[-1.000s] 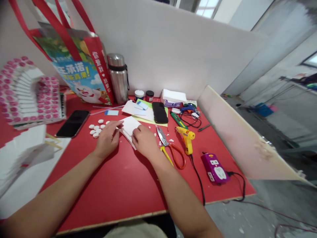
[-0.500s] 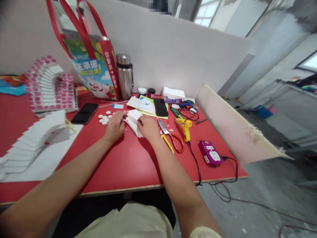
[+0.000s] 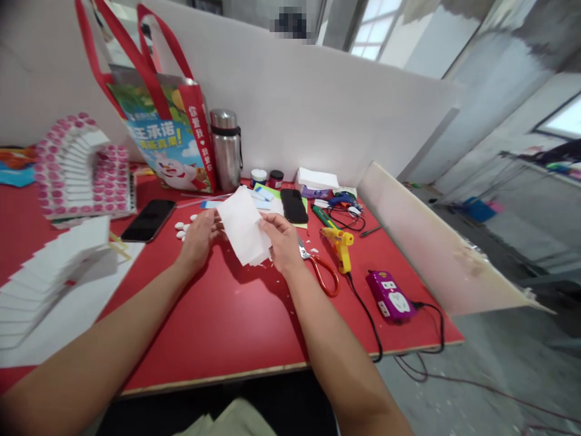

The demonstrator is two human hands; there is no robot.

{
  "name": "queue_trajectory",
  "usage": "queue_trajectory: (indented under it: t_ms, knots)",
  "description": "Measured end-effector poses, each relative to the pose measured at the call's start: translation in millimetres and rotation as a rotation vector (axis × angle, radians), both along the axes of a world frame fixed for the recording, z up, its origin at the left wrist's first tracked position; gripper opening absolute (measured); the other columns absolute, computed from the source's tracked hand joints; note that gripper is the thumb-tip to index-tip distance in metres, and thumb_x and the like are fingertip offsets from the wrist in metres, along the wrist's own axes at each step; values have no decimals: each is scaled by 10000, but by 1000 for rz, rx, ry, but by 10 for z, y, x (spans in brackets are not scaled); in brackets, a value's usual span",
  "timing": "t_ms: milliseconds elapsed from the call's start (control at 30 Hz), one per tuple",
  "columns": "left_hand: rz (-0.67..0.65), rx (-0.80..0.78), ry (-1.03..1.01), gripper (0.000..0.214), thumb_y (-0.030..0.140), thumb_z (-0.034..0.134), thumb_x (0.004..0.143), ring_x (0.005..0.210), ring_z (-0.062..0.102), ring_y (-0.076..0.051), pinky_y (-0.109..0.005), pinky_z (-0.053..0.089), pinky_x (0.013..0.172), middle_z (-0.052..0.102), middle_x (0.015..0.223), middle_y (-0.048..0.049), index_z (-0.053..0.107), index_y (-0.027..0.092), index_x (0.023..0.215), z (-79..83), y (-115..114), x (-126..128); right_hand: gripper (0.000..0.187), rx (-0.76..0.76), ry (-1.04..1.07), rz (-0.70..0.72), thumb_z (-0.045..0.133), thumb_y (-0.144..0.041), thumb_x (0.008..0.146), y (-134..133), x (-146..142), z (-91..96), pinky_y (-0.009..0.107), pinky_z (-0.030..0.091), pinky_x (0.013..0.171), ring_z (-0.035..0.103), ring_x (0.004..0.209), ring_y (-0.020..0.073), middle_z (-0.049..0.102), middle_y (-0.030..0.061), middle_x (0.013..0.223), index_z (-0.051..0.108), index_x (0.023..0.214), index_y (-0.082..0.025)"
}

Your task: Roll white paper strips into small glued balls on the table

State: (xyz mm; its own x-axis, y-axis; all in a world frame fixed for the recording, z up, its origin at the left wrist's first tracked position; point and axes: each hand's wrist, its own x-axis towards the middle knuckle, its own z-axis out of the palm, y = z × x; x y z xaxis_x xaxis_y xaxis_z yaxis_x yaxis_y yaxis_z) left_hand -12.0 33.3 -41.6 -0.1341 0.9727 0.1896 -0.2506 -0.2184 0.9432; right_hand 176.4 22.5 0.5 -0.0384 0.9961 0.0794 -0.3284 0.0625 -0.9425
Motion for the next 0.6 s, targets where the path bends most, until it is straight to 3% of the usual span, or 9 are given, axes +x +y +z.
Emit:
queue_trajectory:
  t_ms: [100, 167, 267, 367, 467, 600]
  knots:
    - [-132, -79, -141, 478, 574, 667, 873, 713, 650, -165, -270, 518, 621, 720, 908, -80, 654, 152, 1096, 57, -68, -18, 248, -103, 39, 90, 859, -326, 639, -17, -30, 37, 237, 457, 579, 581, 588, 110, 686, -34, 693, 685, 766, -204]
    - [-136, -116, -152, 501, 435, 846, 735, 665, 639, -149, -254, 507, 589, 727, 863, -54, 656, 144, 1096, 70, -105, -47, 265, -151, 5, 138, 871, -339, 623, 0, -25, 31, 231, 446, 558, 582, 586, 110, 682, -27, 683, 696, 755, -192]
    - [-134, -199, -152, 563, 293, 925, 618, 636, 640, -130, -242, 517, 593, 738, 837, -26, 665, 134, 1091, 70, -138, -80, 318, -225, -62, 209, 831, -459, 688, 29, -1, -9, 250, 472, 567, 623, 629, 137, 711, 3, 741, 713, 807, -189]
    - [-177, -245, -96, 584, 279, 932, 597, 673, 674, -143, -258, 550, 643, 755, 854, -38, 679, 120, 1098, 74, -157, -71, 357, -189, -251, 248, 806, -515, 731, 32, 8, -67, 275, 498, 606, 649, 680, 159, 733, 20, 803, 711, 859, -196]
    - [-213, -240, -19, 560, 301, 921, 611, 619, 660, -140, -248, 537, 581, 742, 787, -25, 683, 119, 1084, 85, -173, -47, 308, -85, -487, 217, 842, -437, 691, 27, 6, -117, 261, 467, 586, 627, 659, 152, 715, 8, 752, 695, 803, -190]
    - [-220, -177, 42, 419, 401, 859, 695, 416, 540, -101, -215, 419, 403, 671, 609, 5, 662, 119, 933, 101, -185, -55, 245, -80, -478, 176, 799, -392, 696, 24, 21, -93, 260, 464, 573, 610, 608, 139, 698, -11, 707, 679, 774, -193]
